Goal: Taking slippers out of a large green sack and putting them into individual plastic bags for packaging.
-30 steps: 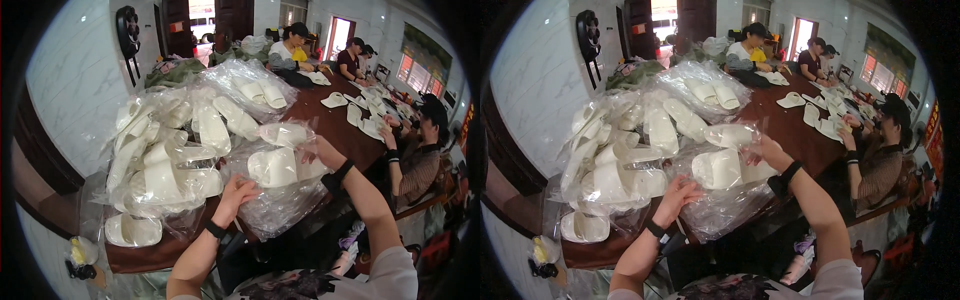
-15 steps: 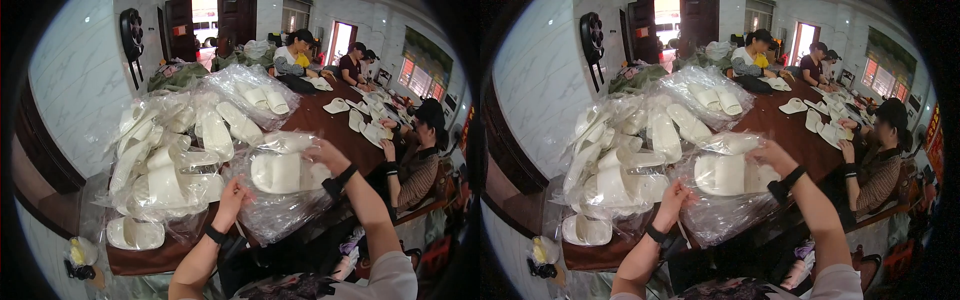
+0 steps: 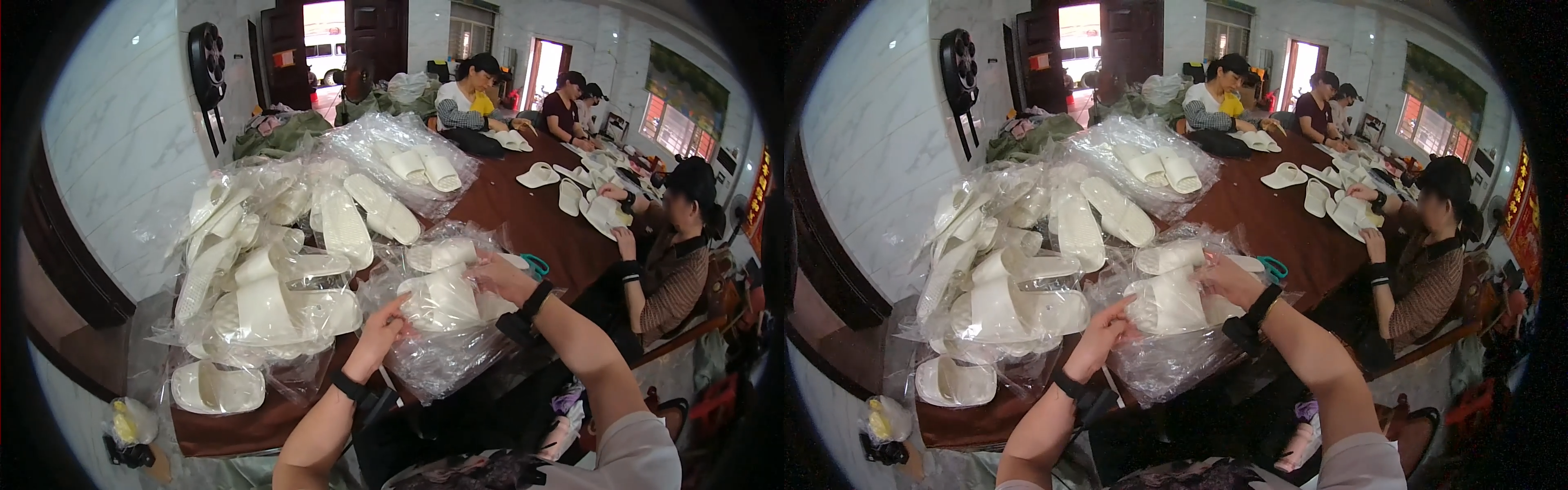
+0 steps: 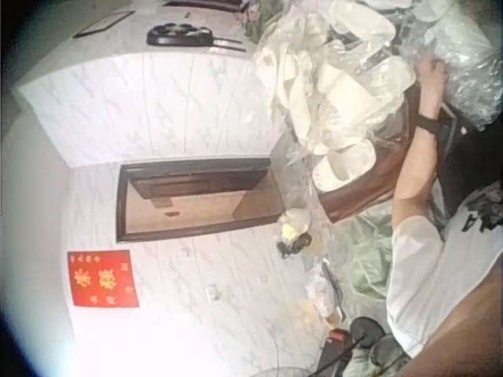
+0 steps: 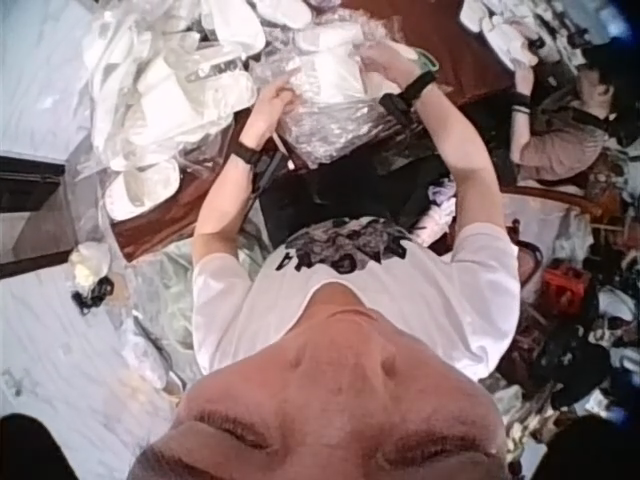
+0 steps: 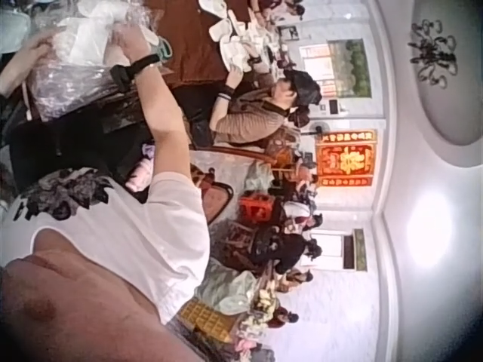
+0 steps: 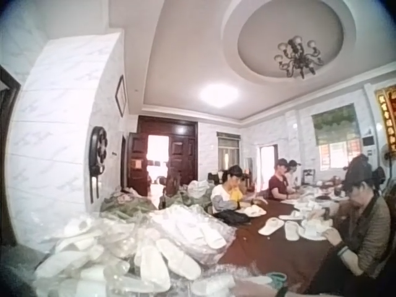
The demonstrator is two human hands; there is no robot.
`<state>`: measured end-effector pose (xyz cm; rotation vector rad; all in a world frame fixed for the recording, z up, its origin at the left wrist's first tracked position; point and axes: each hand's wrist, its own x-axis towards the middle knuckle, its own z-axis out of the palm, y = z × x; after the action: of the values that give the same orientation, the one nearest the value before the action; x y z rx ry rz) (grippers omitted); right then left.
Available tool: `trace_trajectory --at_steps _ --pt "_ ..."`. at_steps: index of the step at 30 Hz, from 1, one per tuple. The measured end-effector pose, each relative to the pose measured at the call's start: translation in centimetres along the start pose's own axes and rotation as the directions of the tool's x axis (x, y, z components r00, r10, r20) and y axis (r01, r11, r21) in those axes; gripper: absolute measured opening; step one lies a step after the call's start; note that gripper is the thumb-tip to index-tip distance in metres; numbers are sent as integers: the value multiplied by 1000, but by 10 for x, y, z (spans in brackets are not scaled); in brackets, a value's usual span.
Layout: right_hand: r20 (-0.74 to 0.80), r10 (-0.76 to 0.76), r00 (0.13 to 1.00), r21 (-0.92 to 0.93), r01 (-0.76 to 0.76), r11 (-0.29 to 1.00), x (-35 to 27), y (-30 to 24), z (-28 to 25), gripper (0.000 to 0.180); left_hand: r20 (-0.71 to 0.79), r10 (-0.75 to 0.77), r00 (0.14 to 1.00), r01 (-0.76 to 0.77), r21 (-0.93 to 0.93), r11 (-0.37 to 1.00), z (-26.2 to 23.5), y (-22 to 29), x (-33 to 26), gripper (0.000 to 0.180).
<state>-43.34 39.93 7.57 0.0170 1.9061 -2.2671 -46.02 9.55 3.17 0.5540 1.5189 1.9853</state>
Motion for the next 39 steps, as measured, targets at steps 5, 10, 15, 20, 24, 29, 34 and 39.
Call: trace_trajectory --at_steps 5,10,15,20,24,29,34,39 --pt "-213 -129 969 -181 91 979 -16 -42 -28 54 -143 -18 990 19 6 1000 -10 -10 5 51" --pt "-251 -92 964 -292 15 956 -34 -84 -1 59 -102 -59 993 63 45 997 -7 -2 -2 51" --pt "-58 -134 989 -318 109 942 -51 -87 27 66 -183 75 980 -88 -63 994 10 38 -15 52" --pt "-79 -277 958 -463 210 861 -67 -79 67 53 85 257 963 -205 -393 897 -9 60 -17 60" --pt "-74 -279 957 -496 207 843 -80 -81 92 45 -114 199 973 -228 -571 789 -13 84 -27 47" --pt "-123 -353 928 -781 129 611 -76 -64 74 43 -241 243 940 -303 -260 917 -1 73 -27 39" --pt "-128 -508 852 -520 378 766 -82 -75 82 35 -251 315 915 -373 -229 899 -13 63 -24 40" --pt "-21 -535 845 -527 445 724 -106 -84 106 29 -57 555 830 -348 -831 434 -32 74 -20 62"
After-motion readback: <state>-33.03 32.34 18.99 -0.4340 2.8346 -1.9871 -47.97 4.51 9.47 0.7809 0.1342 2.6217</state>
